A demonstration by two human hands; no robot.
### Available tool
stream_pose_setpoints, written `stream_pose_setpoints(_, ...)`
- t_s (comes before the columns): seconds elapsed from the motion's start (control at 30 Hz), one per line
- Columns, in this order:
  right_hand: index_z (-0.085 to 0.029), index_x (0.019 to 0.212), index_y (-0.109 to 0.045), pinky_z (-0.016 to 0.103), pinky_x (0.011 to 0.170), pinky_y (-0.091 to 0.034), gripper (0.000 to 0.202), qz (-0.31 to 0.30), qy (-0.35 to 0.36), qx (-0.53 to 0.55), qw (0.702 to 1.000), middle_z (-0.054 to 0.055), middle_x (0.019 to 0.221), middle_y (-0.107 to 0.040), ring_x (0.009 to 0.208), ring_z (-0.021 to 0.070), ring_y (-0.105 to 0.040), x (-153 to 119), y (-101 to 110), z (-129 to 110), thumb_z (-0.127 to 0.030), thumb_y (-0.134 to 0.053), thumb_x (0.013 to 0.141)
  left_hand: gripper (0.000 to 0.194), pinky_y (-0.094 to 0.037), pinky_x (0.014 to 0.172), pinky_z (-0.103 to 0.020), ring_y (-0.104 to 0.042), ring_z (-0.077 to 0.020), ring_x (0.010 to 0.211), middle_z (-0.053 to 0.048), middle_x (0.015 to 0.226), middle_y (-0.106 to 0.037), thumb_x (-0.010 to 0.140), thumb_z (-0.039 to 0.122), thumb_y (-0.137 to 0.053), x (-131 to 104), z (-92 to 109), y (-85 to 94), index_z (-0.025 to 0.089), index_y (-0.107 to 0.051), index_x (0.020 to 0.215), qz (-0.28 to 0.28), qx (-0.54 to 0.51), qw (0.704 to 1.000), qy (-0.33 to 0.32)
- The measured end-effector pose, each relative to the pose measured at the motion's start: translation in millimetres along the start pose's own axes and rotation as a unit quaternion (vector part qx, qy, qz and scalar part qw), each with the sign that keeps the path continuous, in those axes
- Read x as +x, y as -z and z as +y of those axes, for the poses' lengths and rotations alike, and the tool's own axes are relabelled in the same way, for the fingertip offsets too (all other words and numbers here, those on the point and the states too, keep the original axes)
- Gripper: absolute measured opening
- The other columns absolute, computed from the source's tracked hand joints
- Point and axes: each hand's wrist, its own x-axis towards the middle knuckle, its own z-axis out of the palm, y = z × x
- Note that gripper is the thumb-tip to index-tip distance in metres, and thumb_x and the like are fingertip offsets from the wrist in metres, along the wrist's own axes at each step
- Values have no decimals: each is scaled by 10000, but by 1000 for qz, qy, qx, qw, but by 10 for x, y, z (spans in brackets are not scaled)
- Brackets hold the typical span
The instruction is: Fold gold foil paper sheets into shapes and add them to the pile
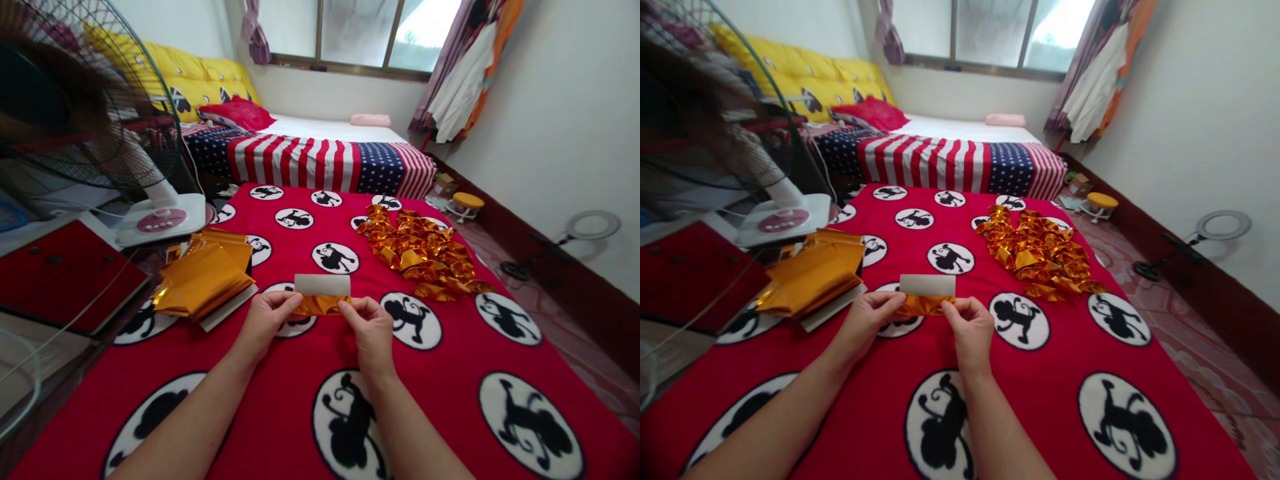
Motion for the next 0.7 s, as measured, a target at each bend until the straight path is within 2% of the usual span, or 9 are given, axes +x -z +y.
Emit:
stream_pose_setpoints(0.17, -176, 597, -612, 285, 666, -481, 269, 0, -3, 7, 1000, -6, 658, -652, 628, 134, -568, 5, 0, 8, -338, -818, 657, 400, -566, 664, -253, -702, -189, 672, -89, 771, -767, 585, 451, -853, 10, 1, 28, 116, -778, 791, 11, 2, 1000, 0)
stream_pose_setpoints(0.33, -178, 570, -600, 311, 734, -498, 271, 1, -8, 31, 999, 19, 732, -701, 697, 156, -624, 16, 8, -1, -302, -831, 638, 377, -582, 671, -271, -705, -198, 725, -87, 835, -766, 590, 429, -855, 11, 1, 31, 123, -775, 793, 2, -25, 1000, 5)
stream_pose_setpoints(0.7, -176, 536, -575, 313, 706, -491, 308, 12, -17, 23, 1000, 26, 705, -692, 676, 161, -619, 36, -1, -12, -306, -845, 604, 396, -587, 665, -286, -705, -213, 726, -83, 825, -766, 562, 427, -867, 2, 6, 16, 121, -780, 799, 12, -8, 1000, 1)
